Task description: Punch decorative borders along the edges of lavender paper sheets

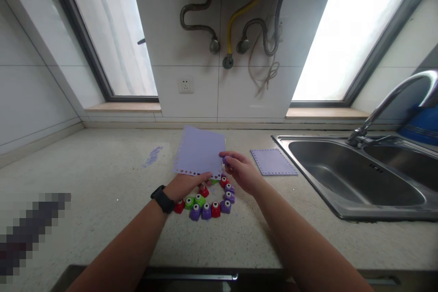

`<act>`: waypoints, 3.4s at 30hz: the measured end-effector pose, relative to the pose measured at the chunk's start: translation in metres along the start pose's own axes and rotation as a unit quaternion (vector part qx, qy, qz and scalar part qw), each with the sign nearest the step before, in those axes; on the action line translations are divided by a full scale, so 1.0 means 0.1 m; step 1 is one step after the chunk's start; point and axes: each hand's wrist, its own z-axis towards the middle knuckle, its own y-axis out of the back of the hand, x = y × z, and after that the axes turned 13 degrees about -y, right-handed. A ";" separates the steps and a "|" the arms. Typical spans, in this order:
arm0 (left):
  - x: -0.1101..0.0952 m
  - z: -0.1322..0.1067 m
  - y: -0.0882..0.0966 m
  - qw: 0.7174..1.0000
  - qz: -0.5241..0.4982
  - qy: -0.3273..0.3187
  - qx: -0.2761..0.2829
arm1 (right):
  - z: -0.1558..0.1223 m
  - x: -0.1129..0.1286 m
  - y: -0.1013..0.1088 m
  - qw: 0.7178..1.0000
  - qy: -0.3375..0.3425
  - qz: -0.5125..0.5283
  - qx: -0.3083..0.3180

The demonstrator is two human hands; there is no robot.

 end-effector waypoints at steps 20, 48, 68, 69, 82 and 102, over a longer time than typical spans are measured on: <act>0.27 -0.44 0.64 0.982 -0.161 0.090 -0.040 | -0.13 -0.02 -0.07 0.973 -0.058 -0.215 0.054; 0.48 -0.55 0.79 0.980 0.156 -0.101 -0.068 | -0.31 0.09 -0.13 0.886 0.350 -0.300 0.052; 0.48 -0.55 0.79 0.973 0.188 -0.116 -0.070 | -0.28 0.08 -0.11 0.882 0.344 -0.314 0.069; 0.48 -0.55 0.79 0.973 0.188 -0.117 -0.070 | -0.27 0.08 -0.11 0.882 0.343 -0.315 0.068; 0.40 -0.53 0.74 0.985 0.138 -0.033 -0.099 | -0.20 -0.01 -0.11 0.951 0.135 -0.274 0.043; 0.32 -0.48 0.68 0.970 -0.152 0.117 -0.151 | -0.09 -0.10 -0.15 0.984 -0.114 -0.105 0.092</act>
